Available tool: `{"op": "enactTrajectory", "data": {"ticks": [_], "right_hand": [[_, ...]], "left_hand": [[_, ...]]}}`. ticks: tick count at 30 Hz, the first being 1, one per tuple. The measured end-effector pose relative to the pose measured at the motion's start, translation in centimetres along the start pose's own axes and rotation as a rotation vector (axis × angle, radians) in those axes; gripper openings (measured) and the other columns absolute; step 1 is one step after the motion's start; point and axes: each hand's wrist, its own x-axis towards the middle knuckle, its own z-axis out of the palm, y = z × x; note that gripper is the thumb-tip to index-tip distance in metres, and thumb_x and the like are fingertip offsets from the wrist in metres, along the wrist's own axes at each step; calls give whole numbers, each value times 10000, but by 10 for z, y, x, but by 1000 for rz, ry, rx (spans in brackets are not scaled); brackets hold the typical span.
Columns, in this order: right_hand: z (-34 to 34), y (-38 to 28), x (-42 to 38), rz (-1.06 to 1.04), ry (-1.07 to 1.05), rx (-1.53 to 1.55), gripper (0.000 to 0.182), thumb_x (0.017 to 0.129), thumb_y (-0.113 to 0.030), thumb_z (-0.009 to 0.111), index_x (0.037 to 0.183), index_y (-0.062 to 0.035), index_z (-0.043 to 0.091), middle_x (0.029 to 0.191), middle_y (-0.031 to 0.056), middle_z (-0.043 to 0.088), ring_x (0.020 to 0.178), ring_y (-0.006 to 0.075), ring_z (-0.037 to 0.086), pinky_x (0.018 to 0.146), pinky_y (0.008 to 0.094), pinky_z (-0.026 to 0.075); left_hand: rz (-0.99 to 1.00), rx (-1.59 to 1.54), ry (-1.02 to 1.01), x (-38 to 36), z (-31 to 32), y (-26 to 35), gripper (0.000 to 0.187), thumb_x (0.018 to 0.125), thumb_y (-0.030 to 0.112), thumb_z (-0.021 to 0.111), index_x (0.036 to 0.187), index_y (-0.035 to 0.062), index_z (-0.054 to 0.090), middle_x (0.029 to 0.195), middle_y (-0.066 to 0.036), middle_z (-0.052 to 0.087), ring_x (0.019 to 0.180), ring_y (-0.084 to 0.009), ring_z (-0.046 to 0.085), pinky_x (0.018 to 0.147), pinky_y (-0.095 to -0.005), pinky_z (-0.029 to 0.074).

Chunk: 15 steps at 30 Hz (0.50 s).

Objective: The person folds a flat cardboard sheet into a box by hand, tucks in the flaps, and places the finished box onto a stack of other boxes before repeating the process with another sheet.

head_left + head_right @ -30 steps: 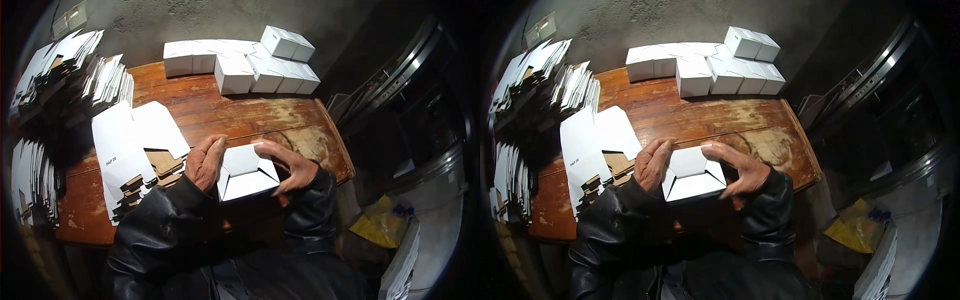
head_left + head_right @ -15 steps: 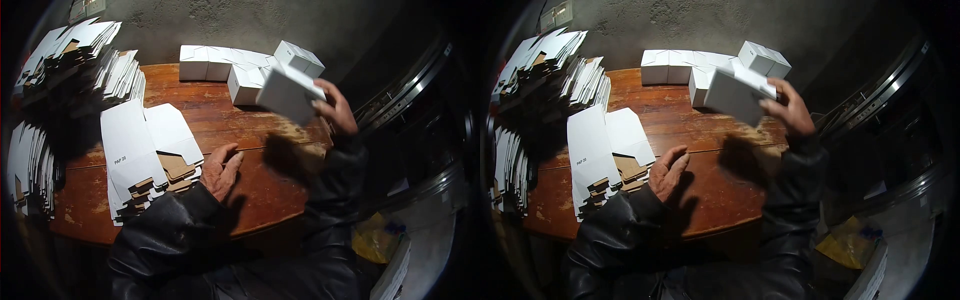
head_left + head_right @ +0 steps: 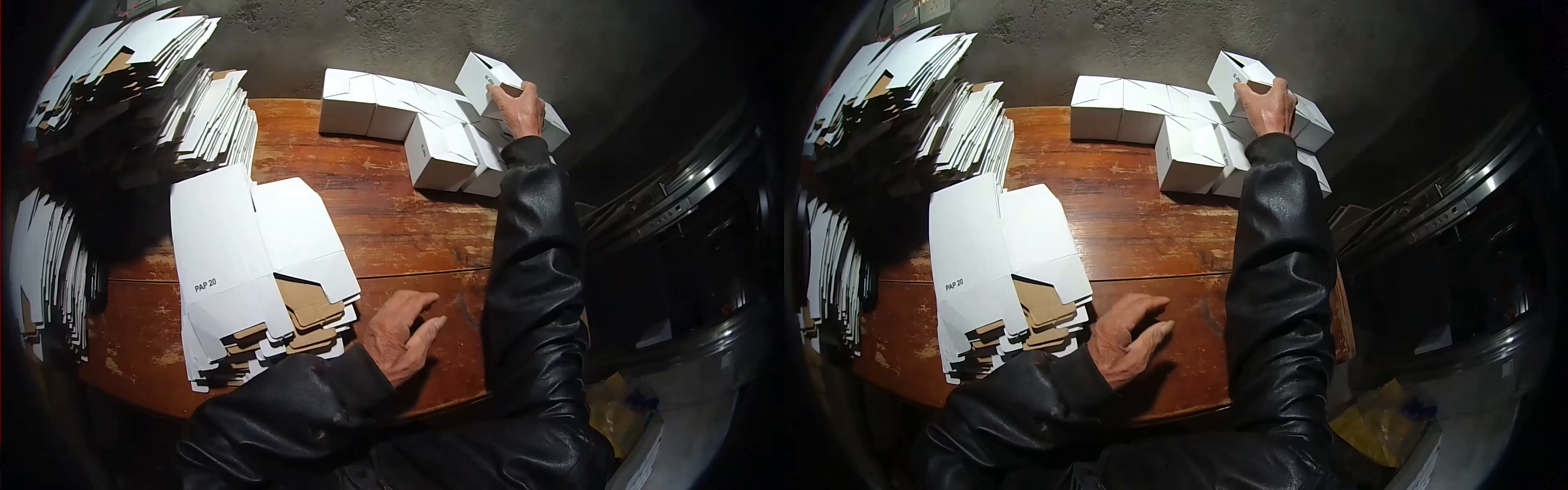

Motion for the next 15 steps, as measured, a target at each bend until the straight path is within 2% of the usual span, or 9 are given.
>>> {"op": "enactTrajectory", "data": {"ticks": [2, 8, 11, 15], "right_hand": [[14, 5, 0, -26, 8, -24, 713, 709, -394, 765, 1119, 155, 571, 1019, 331, 652, 1020, 398, 658, 933, 395, 503], [36, 13, -3, -9, -4, -144, 709, 726, -393, 783, 1133, 146, 569, 1109, 349, 558, 984, 429, 630, 861, 442, 524], [31, 3, -13, -41, -15, -207, 709, 749, -407, 781, 1131, 150, 567, 1157, 341, 503, 985, 439, 611, 859, 458, 518], [39, 18, -12, -114, 20, -254, 641, 795, -397, 750, 1119, 130, 581, 1142, 336, 507, 993, 443, 601, 884, 476, 500]], "left_hand": [[14, 10, -18, 0, 0, -1, 290, 881, 75, 673, 1140, -36, 604, 1010, -195, 628, 919, -305, 640, 785, -350, 512], [13, 19, -47, 0, 1, -2, 306, 876, 91, 684, 1137, -49, 603, 1021, -211, 635, 935, -332, 631, 814, -376, 502], [3, 22, -65, 0, 1, -2, 309, 876, 96, 686, 1133, -55, 603, 1031, -215, 637, 950, -340, 630, 827, -384, 501], [13, 40, -78, 0, 0, -2, 311, 873, 95, 690, 1129, -61, 604, 1032, -216, 638, 954, -348, 632, 829, -385, 504]]}}
